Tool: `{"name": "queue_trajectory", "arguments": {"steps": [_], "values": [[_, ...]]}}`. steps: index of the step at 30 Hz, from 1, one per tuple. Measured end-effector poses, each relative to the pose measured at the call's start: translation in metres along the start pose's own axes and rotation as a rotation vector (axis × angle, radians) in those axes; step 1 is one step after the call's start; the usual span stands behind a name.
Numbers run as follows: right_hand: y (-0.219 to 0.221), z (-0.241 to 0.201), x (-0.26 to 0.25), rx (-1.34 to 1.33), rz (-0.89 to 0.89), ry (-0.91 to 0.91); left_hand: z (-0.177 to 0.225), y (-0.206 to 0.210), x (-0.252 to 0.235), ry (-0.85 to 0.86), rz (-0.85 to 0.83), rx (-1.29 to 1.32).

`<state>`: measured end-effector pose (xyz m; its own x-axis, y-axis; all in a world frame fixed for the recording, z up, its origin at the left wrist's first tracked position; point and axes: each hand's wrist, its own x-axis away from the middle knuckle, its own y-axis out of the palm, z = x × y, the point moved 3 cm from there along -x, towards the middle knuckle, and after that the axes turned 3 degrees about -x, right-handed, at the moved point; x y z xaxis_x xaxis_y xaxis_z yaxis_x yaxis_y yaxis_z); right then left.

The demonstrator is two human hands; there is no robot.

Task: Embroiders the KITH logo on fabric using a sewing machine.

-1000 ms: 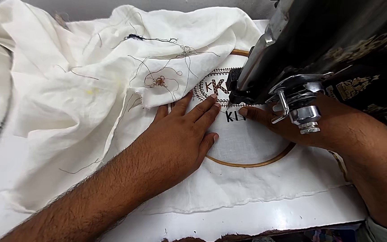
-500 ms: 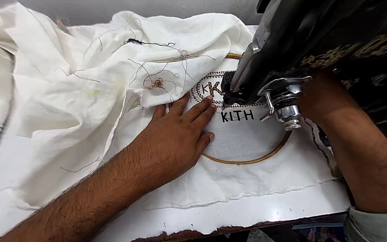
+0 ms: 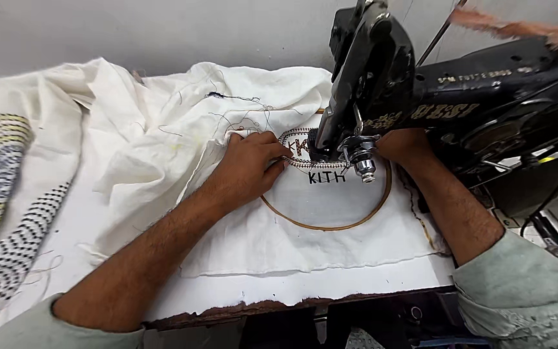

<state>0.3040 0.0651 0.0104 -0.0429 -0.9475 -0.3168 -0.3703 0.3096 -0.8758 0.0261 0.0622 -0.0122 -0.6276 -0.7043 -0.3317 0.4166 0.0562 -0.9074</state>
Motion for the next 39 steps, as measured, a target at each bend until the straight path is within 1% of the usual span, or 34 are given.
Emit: {"name": "queue_trajectory", "arguments": {"steps": [3, 5, 7, 9, 12, 14, 15, 17, 18, 20, 22, 23, 27, 30, 33, 36, 39], "values": [[-0.010, -0.012, 0.002, -0.017, -0.155, 0.109, -0.013, -0.002, -0.003, 0.029, 0.028, 0.048], [-0.010, -0.010, 0.001, -0.014, -0.198, 0.134, -0.022, -0.004, -0.004, 0.034, 0.072, 0.101], [-0.006, -0.002, -0.002, -0.036, -0.194, 0.092, -0.031, -0.005, -0.005, 0.011, 0.168, 0.164], [0.000, 0.006, -0.005, -0.092, -0.115, 0.013, -0.039, -0.007, -0.005, -0.073, 0.252, 0.154], [0.001, 0.007, -0.003, -0.179, -0.060, -0.024, -0.054, -0.010, -0.004, -0.265, 0.223, 0.062], [0.004, 0.009, -0.003, -0.162, -0.045, -0.013, -0.059, -0.011, -0.003, -0.323, 0.231, 0.025], [0.005, 0.009, -0.004, -0.153, -0.052, -0.002, -0.056, -0.013, -0.002, -0.321, 0.260, -0.006], [0.007, 0.009, -0.005, -0.165, -0.066, -0.003, -0.036, -0.017, -0.001, -0.250, 0.328, -0.062], [0.009, 0.011, -0.006, -0.168, -0.047, -0.027, -0.023, -0.018, -0.001, -0.198, 0.335, -0.048], [0.011, 0.014, -0.007, -0.163, -0.035, -0.025, 0.001, -0.012, -0.004, -0.084, 0.261, 0.081], [0.015, 0.016, -0.009, -0.164, -0.102, 0.040, 0.017, -0.001, -0.006, -0.006, 0.128, 0.240], [0.015, 0.016, -0.008, -0.156, -0.119, 0.065, 0.022, 0.004, -0.005, 0.014, 0.079, 0.274], [0.020, 0.021, -0.007, -0.126, 0.029, 0.018, 0.025, 0.011, -0.004, 0.086, 0.035, 0.193], [0.022, 0.022, -0.006, -0.136, -0.004, 0.071, 0.026, 0.012, -0.005, 0.124, 0.024, 0.143], [0.022, 0.020, -0.004, -0.119, 0.025, 0.076, 0.026, 0.014, -0.005, 0.097, 0.023, 0.140], [0.026, 0.021, -0.005, -0.128, 0.082, 0.059, 0.027, 0.013, -0.006, 0.123, 0.022, 0.123], [0.025, 0.021, -0.005, -0.133, 0.114, 0.037, 0.028, 0.010, -0.007, 0.125, -0.056, 0.227]]}}
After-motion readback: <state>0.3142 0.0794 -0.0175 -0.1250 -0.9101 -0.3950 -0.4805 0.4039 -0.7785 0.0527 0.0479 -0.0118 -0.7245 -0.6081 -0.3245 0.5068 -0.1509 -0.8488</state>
